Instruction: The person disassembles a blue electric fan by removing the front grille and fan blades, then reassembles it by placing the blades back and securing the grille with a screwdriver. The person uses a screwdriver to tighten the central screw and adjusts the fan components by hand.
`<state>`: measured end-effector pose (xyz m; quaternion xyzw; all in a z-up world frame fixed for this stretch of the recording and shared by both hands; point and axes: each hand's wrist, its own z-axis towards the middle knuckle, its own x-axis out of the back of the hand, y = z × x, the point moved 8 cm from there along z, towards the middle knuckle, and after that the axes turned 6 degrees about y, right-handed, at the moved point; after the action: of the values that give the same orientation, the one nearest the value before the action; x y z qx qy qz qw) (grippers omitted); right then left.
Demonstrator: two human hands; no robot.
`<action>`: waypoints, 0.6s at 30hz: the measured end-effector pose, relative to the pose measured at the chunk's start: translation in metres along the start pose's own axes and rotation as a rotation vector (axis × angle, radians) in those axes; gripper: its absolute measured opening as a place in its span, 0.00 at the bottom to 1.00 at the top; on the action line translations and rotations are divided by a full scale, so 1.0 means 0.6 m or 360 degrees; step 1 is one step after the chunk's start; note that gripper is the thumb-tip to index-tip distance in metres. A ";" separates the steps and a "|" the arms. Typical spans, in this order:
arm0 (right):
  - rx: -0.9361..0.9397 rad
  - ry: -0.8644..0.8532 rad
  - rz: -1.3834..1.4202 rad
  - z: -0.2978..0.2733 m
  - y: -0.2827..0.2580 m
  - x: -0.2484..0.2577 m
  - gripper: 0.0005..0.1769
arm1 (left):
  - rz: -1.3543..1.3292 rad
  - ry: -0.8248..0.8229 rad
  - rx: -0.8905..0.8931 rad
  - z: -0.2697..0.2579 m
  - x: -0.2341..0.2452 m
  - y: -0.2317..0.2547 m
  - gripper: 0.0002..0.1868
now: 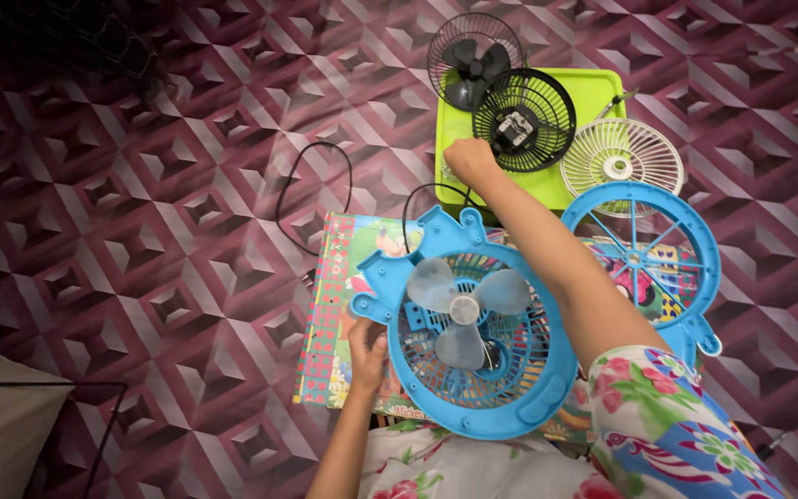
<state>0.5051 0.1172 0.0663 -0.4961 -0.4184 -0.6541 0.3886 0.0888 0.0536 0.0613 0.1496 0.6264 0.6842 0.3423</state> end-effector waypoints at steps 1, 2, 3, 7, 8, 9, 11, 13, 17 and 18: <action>-0.0013 0.0031 -0.0012 -0.001 0.001 -0.003 0.06 | -0.0024 -0.0011 -0.0013 0.000 -0.003 0.006 0.42; -0.0027 0.0065 -0.0022 0.001 0.002 -0.003 0.06 | -0.0046 -0.0023 -0.0029 0.001 -0.007 0.012 0.42; -0.0049 0.0045 -0.0017 0.004 0.005 -0.005 0.05 | -0.0067 -0.0034 -0.0045 0.002 -0.010 0.018 0.42; -0.0091 -0.0022 0.0007 0.005 0.009 -0.010 0.05 | -0.0070 -0.0041 -0.0047 0.002 -0.015 0.030 0.43; -0.0097 -0.0027 0.0011 0.006 0.010 -0.009 0.05 | -0.0062 -0.0048 -0.0053 0.004 -0.016 0.032 0.43; -0.0114 -0.0065 0.0010 0.006 0.008 -0.013 0.05 | -0.0054 -0.0056 -0.0059 0.004 -0.016 0.035 0.43; -0.0157 -0.0139 -0.0001 0.002 0.015 -0.020 0.05 | -0.0039 -0.0042 -0.0061 0.004 -0.016 0.035 0.43; -0.0141 -0.0139 -0.0042 0.003 0.014 -0.022 0.05 | -0.0036 -0.0043 -0.0062 0.004 -0.015 0.036 0.42; -0.0114 -0.0128 -0.0098 -0.004 0.017 -0.024 0.05 | -0.0037 -0.0058 -0.0071 0.004 -0.016 0.035 0.42; -0.0101 -0.0138 -0.0102 -0.006 0.016 -0.023 0.05 | -0.0031 -0.0058 -0.0077 0.004 -0.016 0.036 0.42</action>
<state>0.5160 0.1119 0.0540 -0.5224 -0.4294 -0.6571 0.3331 0.0910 0.0495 0.0843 0.1476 0.6047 0.6930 0.3638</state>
